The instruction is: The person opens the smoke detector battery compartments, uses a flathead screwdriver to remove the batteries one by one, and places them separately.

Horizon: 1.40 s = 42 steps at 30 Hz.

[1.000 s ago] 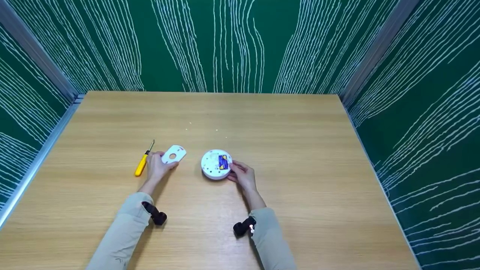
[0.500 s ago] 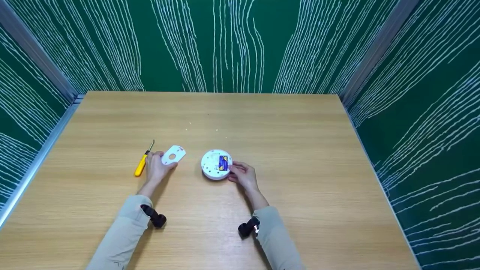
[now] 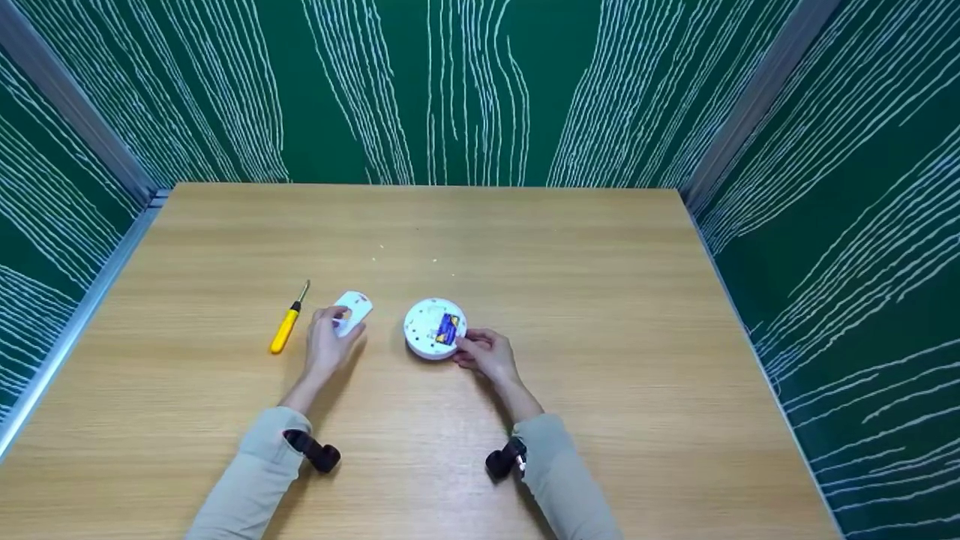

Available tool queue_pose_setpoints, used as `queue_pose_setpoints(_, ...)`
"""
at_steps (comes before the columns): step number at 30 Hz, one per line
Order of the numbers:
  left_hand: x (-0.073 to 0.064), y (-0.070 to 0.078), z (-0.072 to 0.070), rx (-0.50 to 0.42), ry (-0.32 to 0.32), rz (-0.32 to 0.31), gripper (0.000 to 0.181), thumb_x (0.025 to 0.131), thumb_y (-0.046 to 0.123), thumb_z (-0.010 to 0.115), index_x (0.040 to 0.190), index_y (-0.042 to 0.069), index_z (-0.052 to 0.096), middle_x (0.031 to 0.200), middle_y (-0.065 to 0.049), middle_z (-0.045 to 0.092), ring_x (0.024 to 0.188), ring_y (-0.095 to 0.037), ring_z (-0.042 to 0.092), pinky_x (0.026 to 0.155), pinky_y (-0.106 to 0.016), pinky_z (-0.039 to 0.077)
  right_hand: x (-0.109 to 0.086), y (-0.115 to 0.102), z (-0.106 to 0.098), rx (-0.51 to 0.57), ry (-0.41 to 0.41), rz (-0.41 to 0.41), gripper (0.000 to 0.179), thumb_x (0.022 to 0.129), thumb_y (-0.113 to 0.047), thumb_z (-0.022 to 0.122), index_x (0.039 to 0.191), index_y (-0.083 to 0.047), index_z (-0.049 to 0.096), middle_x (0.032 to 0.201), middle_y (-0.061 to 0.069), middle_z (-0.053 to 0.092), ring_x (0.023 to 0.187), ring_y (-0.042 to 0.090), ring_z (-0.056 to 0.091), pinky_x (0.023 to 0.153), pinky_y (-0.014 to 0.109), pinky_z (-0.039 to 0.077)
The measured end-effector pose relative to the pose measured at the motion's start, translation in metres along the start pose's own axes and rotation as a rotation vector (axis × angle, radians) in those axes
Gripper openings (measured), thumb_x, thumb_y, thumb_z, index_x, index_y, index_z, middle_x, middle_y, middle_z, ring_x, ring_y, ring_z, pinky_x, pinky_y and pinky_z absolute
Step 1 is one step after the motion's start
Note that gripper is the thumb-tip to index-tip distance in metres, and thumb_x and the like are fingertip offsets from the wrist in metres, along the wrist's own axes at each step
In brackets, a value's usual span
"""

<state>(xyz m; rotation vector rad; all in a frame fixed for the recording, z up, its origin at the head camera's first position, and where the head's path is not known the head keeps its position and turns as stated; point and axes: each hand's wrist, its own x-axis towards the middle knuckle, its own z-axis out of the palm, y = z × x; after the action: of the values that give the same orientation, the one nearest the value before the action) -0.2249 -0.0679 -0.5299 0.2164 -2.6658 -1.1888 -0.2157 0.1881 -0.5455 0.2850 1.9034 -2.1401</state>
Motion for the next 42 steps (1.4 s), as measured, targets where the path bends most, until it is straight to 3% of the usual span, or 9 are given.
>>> queue_pose_setpoints(8,-0.011,0.009,0.011,-0.16,-0.026,0.034,0.038,0.076,0.014,0.069,0.106,-0.005,0.057,0.098,-0.016,0.054,0.089,-0.027,0.053,0.081,-0.032,0.045,-0.003,0.001,-0.002,-0.021,-0.056,-0.019,0.04,0.083,-0.003,0.059,0.115,0.014,0.042,0.081,0.014,0.064,0.07,0.022,0.064,0.067,0.03,0.053)
queue_pose_setpoints(16,-0.022,0.018,0.024,-0.237,-0.066,0.034,0.035,0.077,0.015,0.067,0.105,-0.004,0.057,0.093,-0.014,0.056,0.082,-0.023,0.054,0.074,-0.031,0.046,-0.006,0.001,-0.011,-0.078,-0.133,-0.063,0.045,0.084,-0.01,0.06,0.116,0.016,0.041,0.085,0.017,0.064,0.073,0.022,0.064,0.069,0.032,0.052)
queue_pose_setpoints(20,-0.026,0.022,0.031,-0.269,-0.081,0.034,0.033,0.078,0.014,0.067,0.104,-0.005,0.058,0.092,-0.013,0.057,0.08,-0.022,0.056,0.074,-0.031,0.048,-0.003,-0.002,-0.016,-0.114,-0.126,-0.074,0.047,0.084,-0.014,0.06,0.117,0.015,0.041,0.088,0.018,0.064,0.073,0.023,0.064,0.069,0.032,0.052)
queue_pose_setpoints(28,-0.037,0.034,0.04,-0.335,-0.125,-0.008,0.04,0.079,0.014,0.066,0.112,-0.006,0.056,0.098,-0.016,0.059,0.08,-0.02,0.059,0.073,-0.025,0.049,0.001,-0.018,-0.015,-0.218,-0.019,-0.09,0.041,0.085,-0.014,0.059,0.116,0.01,0.047,0.091,0.019,0.063,0.076,0.025,0.064,0.067,0.034,0.053)
queue_pose_setpoints(35,-0.043,0.039,0.048,-0.342,-0.151,-0.053,0.047,0.081,0.017,0.065,0.12,-0.006,0.05,0.1,-0.014,0.058,0.08,-0.017,0.059,0.073,-0.023,0.049,0.024,-0.01,-0.021,-0.165,-0.006,-0.084,0.059,0.074,-0.031,0.071,0.117,0.004,0.051,0.091,0.011,0.064,0.076,0.018,0.063,0.071,0.03,0.052)
queue_pose_setpoints(42,-0.045,0.04,0.055,-0.337,-0.147,-0.072,0.048,0.08,0.017,0.066,0.12,-0.003,0.05,0.094,-0.008,0.058,0.073,-0.012,0.058,0.065,-0.022,0.048,0.03,-0.018,-0.01,-0.196,0.046,-0.127,0.041,0.085,-0.015,0.059,0.117,0.008,0.051,0.09,0.012,0.063,0.069,0.012,0.062,0.069,0.032,0.052)
